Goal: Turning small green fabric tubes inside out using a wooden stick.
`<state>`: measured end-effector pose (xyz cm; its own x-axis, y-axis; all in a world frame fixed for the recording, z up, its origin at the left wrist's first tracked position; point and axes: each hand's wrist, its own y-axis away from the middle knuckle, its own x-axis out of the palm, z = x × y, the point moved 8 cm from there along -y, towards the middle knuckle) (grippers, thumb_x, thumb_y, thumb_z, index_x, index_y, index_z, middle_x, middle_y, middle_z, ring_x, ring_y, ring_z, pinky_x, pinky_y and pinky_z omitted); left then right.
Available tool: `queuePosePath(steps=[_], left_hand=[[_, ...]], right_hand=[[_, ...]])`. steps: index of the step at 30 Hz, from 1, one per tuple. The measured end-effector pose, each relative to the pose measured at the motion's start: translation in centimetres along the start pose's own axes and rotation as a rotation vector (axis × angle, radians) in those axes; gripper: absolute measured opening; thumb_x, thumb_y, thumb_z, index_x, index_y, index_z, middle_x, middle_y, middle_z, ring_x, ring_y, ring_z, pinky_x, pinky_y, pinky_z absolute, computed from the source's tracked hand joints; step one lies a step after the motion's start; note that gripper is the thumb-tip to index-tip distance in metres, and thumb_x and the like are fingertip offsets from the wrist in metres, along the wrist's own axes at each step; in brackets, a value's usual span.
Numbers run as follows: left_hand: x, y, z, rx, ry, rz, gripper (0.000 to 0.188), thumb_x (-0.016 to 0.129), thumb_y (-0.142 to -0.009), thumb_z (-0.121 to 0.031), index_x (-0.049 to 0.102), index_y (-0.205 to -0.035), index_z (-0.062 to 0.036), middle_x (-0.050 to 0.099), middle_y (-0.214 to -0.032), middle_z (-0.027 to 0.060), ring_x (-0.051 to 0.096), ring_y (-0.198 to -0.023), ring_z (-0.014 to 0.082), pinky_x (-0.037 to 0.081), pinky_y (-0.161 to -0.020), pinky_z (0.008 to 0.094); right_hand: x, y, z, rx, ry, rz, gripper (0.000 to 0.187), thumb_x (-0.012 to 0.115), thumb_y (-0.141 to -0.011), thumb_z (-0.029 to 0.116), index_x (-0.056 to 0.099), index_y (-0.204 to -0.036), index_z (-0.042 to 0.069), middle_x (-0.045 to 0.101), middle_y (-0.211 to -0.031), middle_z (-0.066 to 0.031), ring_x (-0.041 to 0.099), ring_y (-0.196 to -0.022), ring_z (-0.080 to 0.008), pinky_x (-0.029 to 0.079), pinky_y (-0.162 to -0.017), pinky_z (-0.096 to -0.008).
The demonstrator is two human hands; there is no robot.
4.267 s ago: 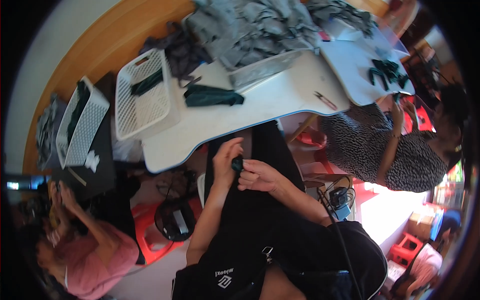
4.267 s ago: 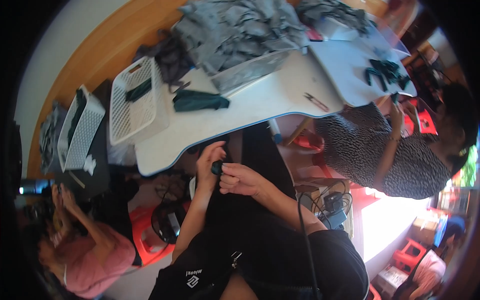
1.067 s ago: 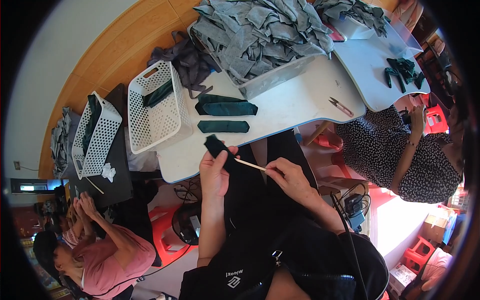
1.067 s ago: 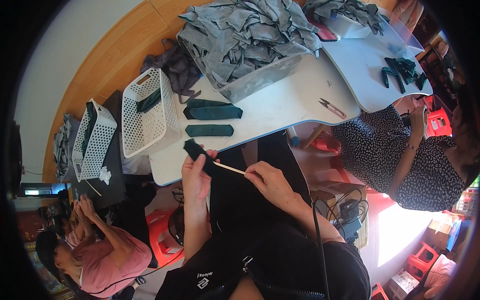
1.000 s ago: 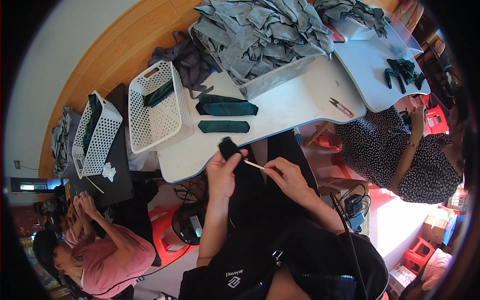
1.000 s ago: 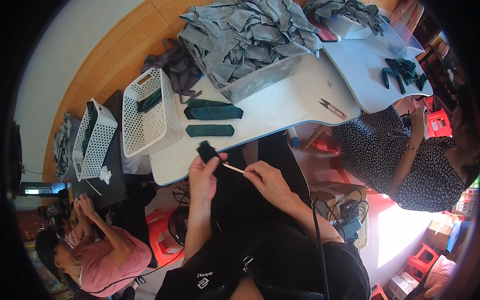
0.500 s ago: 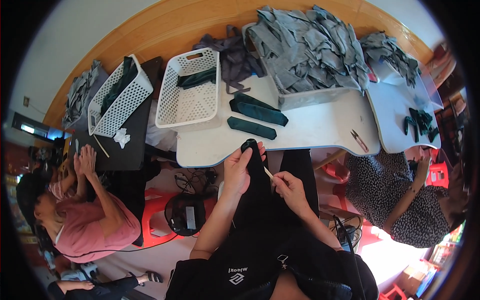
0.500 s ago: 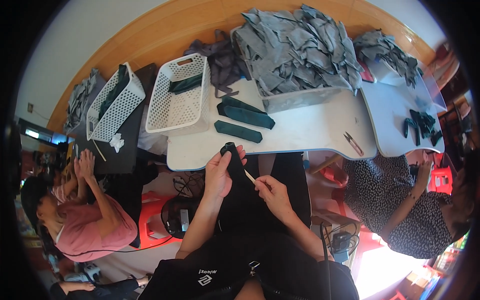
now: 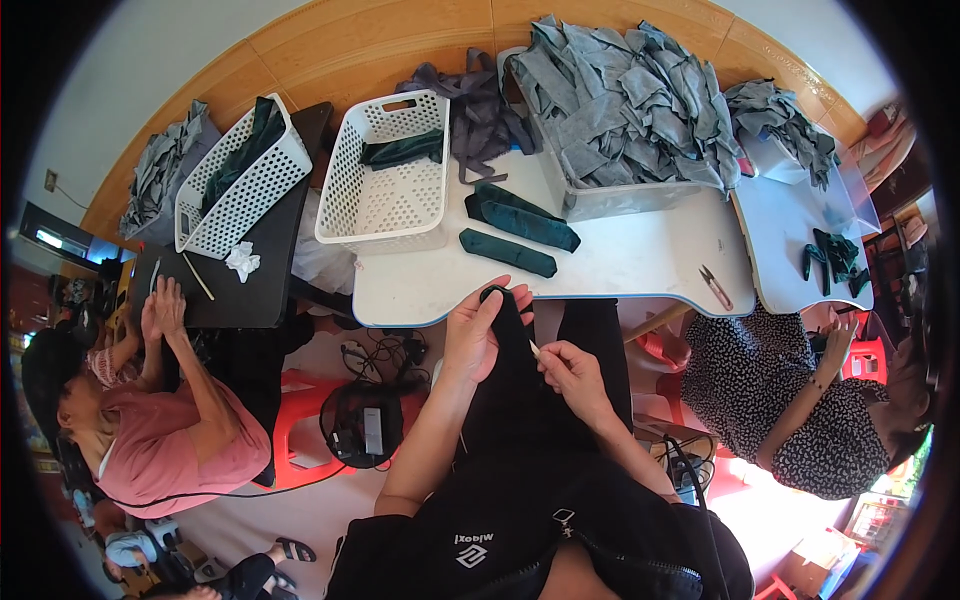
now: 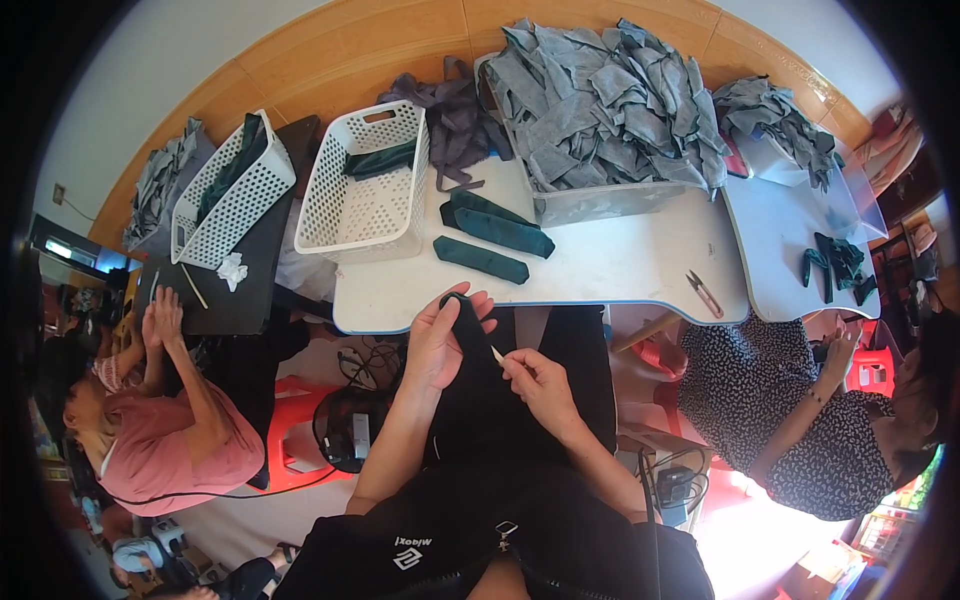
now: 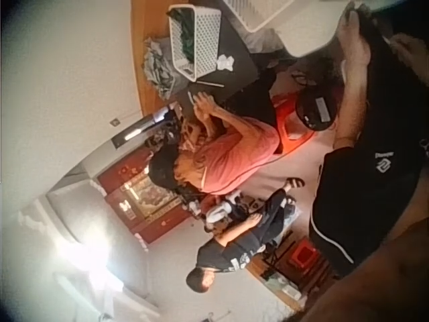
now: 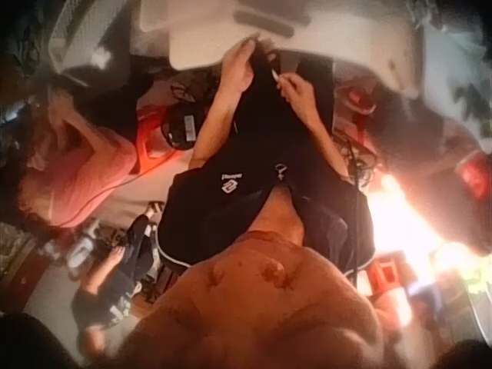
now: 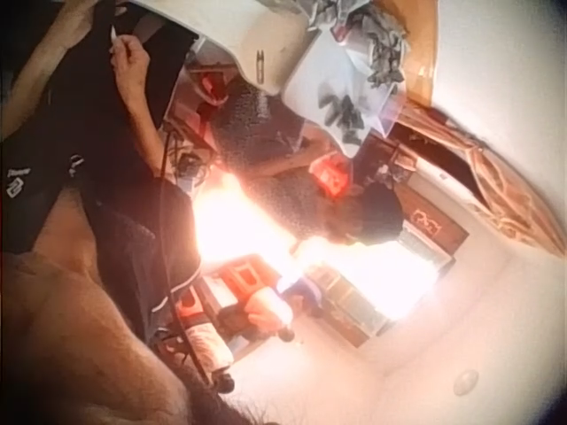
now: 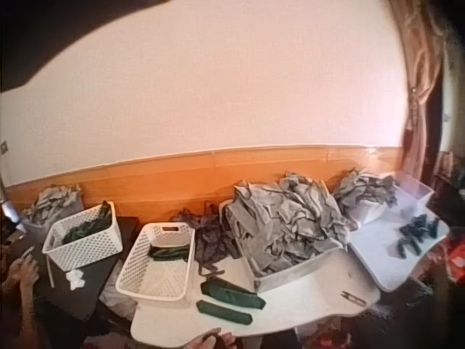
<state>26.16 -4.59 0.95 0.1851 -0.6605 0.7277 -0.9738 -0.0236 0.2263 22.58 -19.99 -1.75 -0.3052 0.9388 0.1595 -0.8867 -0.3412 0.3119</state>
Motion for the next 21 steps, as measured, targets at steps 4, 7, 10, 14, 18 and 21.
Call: queuePosePath(steps=[4,7,10,14,18,21], left_hand=[[-0.7,-0.2,-0.6,0.089,0.040,-0.057,0.030,0.055,-0.094,-0.012,0.054,-0.121,0.0014,0.062,-0.113,0.0181,0.061,-0.107,0.0279,0.053,-0.090,0.0443],[-0.8,0.0,0.1,0.105,0.050,-0.069,0.029,0.055,-0.094,-0.010,0.054,-0.121,0.0021,0.062,-0.113,0.0175,0.062,-0.106,0.0278,0.053,-0.091,0.0438],[-0.9,0.4,1.8,0.021,0.047,-0.139,0.029,0.057,-0.093,-0.007,0.055,-0.119,0.0026,0.063,-0.111,0.0181,0.063,-0.104,0.0277,0.054,-0.089,0.0411],[0.2,0.6,2.0,-0.006,0.016,-0.080,0.028,0.058,-0.092,-0.008,0.056,-0.118,0.0021,0.064,-0.110,0.0180,0.064,-0.102,0.0276,0.055,-0.087,0.0413],[0.8,0.2,0.3,0.018,0.039,-0.004,0.026,0.059,-0.092,-0.010,0.058,-0.114,0.0021,0.065,-0.107,0.0186,0.065,-0.098,0.0278,0.056,-0.085,0.0415],[0.9,-0.1,0.0,0.018,-0.012,0.008,0.025,0.060,-0.092,-0.012,0.059,-0.113,0.0004,0.065,-0.106,0.0177,0.065,-0.098,0.0281,0.056,-0.085,0.0442]], right_hand=[[0.0,0.6,-0.4,0.021,-0.083,-0.019,0.015,0.056,-0.095,0.015,0.061,-0.095,0.001,0.056,-0.074,0.0014,0.043,-0.057,-0.0020,0.033,-0.048,-0.0176],[0.1,1.0,-0.8,0.014,-0.165,-0.048,0.015,0.055,-0.095,0.014,0.061,-0.094,0.001,0.055,-0.074,0.0013,0.042,-0.055,-0.0020,0.031,-0.047,-0.0177],[0.3,1.0,-0.9,-0.018,-0.231,-0.066,0.014,0.055,-0.095,0.014,0.061,-0.095,0.001,0.054,-0.073,0.0014,0.041,-0.054,-0.0019,0.030,-0.046,-0.0179],[0.4,0.7,-0.9,-0.025,-0.295,-0.035,0.014,0.055,-0.095,0.014,0.061,-0.095,0.001,0.053,-0.073,0.0017,0.040,-0.053,-0.0018,0.028,-0.044,-0.0182],[0.0,0.8,-0.5,-0.030,-0.235,-0.047,0.014,0.055,-0.095,0.014,0.061,-0.095,0.001,0.053,-0.073,0.0022,0.041,-0.054,-0.0015,0.029,-0.045,-0.0179],[-0.5,1.2,-0.1,-0.058,-0.109,-0.071,0.014,0.055,-0.095,0.014,0.061,-0.096,0.002,0.053,-0.073,0.0026,0.041,-0.055,-0.0013,0.030,-0.046,-0.0173]])
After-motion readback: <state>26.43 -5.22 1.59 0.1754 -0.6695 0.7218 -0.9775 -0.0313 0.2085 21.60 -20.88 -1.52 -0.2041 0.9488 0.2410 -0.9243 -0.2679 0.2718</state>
